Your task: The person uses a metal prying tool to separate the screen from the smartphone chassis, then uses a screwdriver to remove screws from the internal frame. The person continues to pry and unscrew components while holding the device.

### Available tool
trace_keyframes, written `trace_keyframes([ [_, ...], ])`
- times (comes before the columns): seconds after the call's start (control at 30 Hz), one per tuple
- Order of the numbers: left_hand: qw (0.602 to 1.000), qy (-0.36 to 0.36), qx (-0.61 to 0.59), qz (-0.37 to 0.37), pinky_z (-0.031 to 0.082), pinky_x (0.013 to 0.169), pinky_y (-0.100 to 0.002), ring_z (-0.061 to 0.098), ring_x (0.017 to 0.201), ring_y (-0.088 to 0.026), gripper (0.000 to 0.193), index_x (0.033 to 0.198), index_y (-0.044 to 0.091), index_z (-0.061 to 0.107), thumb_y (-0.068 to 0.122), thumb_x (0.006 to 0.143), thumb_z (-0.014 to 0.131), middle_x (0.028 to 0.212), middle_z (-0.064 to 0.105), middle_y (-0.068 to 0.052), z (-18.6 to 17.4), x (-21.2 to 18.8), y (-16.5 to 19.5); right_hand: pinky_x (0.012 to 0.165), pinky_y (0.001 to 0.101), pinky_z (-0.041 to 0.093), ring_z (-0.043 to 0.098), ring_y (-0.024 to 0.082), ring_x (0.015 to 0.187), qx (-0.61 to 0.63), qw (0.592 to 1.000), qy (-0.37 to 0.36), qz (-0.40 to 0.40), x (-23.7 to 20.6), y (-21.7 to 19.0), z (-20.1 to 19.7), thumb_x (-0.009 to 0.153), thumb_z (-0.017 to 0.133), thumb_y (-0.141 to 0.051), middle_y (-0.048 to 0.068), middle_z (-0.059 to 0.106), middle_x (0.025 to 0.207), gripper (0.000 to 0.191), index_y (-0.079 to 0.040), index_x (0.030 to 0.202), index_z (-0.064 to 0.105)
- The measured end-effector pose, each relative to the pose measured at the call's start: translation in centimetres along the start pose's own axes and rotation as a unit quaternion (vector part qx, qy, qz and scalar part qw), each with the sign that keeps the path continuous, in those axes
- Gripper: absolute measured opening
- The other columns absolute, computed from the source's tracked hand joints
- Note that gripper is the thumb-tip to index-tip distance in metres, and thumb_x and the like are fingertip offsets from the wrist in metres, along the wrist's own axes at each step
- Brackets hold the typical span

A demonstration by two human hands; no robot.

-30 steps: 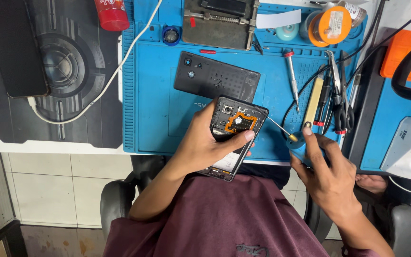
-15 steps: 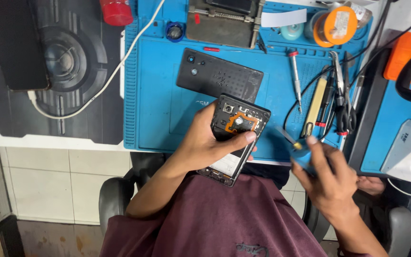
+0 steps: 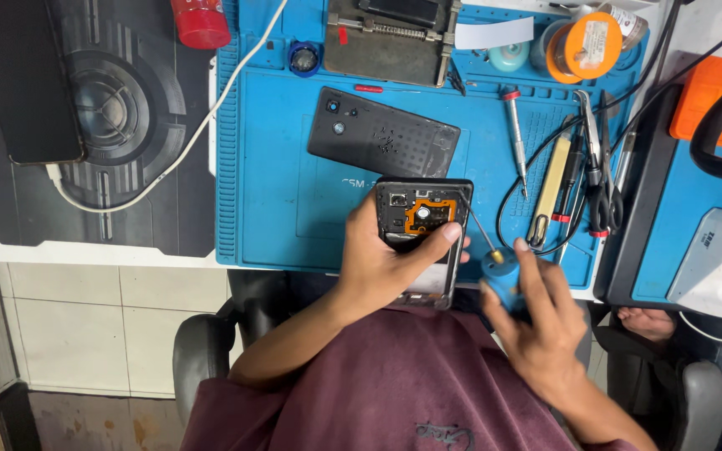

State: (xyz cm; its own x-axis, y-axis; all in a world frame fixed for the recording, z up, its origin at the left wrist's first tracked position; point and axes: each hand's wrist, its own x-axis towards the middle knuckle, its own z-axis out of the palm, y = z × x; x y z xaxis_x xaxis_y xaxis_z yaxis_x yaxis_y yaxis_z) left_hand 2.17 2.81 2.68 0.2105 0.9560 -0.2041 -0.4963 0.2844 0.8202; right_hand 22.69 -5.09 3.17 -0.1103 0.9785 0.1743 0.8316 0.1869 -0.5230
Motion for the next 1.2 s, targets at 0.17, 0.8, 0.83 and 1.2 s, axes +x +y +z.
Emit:
trace_keyframes([
  [0.17, 0.991, 0.059, 0.092, 0.074, 0.064, 0.079, -0.028, 0.077, 0.088, -0.015, 0.024, 0.111, -0.005, 0.065, 0.002, 0.094, 0.08, 0.099, 0.076, -0.01, 0.4, 0.0, -1.4, 0.065, 0.0342, 0.049, 0.055, 0.02, 0.072, 0.058, 0.997, 0.009, 0.048, -0.6, -2.0, 1.3, 0.082, 0.083, -0.003, 0.012, 0.056, 0.088, 0.069, 0.007, 0.144, 0.054],
  [0.8, 0.995, 0.057, -0.017, 0.077, 0.069, 0.085, -0.038, 0.076, 0.094, -0.02, 0.015, 0.111, -0.009, 0.065, -0.005, 0.098, 0.072, 0.101, 0.073, -0.013, 0.4, 0.2, -2.9, 0.067, 0.0314, 0.05, 0.056, 0.017, 0.073, 0.094, 0.991, -0.01, 0.091, -1.9, -2.8, 1.7, 0.081, 0.081, -0.001, 0.011, 0.057, 0.087, 0.07, 0.005, 0.145, 0.053],
  [0.83, 0.995, 0.058, -0.022, 0.073, 0.069, 0.085, -0.039, 0.077, 0.094, -0.021, 0.015, 0.111, -0.009, 0.065, -0.005, 0.098, 0.072, 0.101, 0.073, -0.013, 0.4, 0.3, -2.9, 0.067, 0.0312, 0.05, 0.056, 0.017, 0.074, 0.096, 0.991, -0.009, 0.09, -2.0, -2.7, 1.7, 0.081, 0.081, -0.001, 0.011, 0.057, 0.088, 0.07, 0.005, 0.145, 0.053],
  [1.2, 0.981, 0.072, 0.14, 0.113, 0.063, 0.079, -0.026, 0.076, 0.089, -0.012, 0.02, 0.108, -0.002, 0.067, 0.004, 0.094, 0.081, 0.098, 0.077, -0.009, 0.0, -0.3, -2.3, 0.065, 0.0324, 0.048, 0.054, 0.018, 0.072, 0.085, 0.993, -0.006, 0.077, -1.2, -2.5, 1.5, 0.081, 0.082, -0.002, 0.01, 0.054, 0.085, 0.071, 0.005, 0.146, 0.053],
])
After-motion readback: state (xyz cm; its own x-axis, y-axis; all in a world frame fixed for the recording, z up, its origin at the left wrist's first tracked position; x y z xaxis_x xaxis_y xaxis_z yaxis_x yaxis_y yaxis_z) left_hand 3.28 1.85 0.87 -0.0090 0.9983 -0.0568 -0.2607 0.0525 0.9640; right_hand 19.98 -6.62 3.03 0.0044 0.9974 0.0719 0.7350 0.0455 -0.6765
